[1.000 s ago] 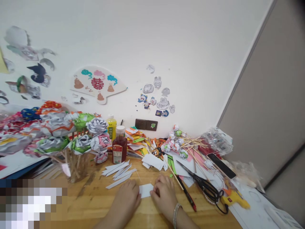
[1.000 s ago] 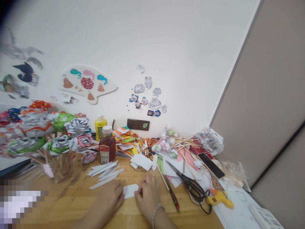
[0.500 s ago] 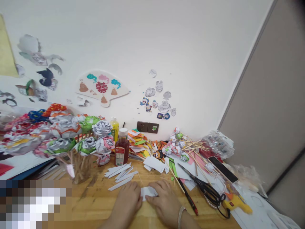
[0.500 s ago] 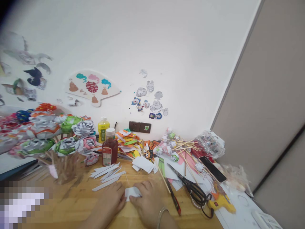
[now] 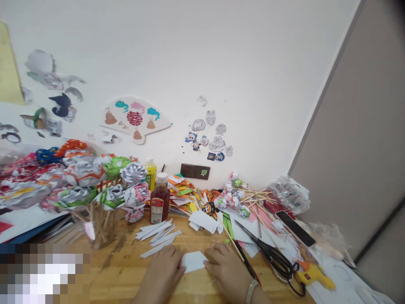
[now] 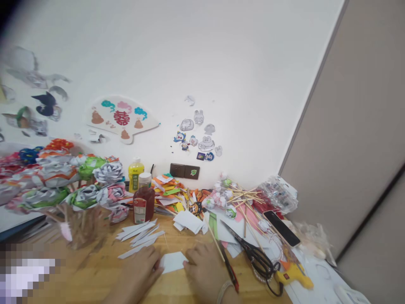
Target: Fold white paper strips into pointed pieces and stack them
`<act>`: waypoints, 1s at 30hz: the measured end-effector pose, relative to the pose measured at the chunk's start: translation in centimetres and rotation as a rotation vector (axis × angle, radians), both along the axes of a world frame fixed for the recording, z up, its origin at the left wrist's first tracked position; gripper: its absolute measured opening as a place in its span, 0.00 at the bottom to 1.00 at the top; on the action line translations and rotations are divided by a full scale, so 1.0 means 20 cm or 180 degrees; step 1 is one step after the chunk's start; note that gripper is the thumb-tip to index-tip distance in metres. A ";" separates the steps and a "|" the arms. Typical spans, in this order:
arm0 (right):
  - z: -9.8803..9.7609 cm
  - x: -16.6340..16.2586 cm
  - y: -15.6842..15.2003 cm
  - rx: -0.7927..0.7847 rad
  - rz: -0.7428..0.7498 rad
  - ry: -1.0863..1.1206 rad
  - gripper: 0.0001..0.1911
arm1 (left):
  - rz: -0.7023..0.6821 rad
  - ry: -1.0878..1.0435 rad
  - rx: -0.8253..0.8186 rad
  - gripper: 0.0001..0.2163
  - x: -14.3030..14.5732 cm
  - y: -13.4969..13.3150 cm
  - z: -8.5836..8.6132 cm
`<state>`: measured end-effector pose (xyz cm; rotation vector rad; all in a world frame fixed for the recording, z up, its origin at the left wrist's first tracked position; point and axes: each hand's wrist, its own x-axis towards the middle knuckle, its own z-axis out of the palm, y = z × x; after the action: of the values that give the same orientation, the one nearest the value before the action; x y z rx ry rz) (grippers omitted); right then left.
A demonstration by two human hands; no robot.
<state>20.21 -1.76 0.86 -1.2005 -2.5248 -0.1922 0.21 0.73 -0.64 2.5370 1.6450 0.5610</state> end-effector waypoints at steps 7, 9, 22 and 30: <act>-0.09 -0.14 -0.01 -0.0136 -0.0433 -0.0259 0.13 | 0.0029 0.0059 -0.0190 0.04 0.00 0.00 0.04; -0.08 -0.13 -0.01 -0.0181 -0.0535 -0.0247 0.13 | -0.0026 -0.0009 -0.0274 0.04 -0.01 0.00 0.05; -0.08 -0.13 -0.02 -0.0222 -0.0708 -0.0062 0.10 | -0.0163 -0.0482 -0.0422 0.03 -0.05 0.01 0.06; -0.03 -0.02 0.01 -0.0011 -0.0078 0.0069 0.12 | -0.0986 -0.0701 0.0072 0.10 -0.11 0.04 0.02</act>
<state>19.73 -1.53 0.35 -1.2286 -2.4939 -0.1799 -2.00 1.51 -0.31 2.5638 1.1534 0.7941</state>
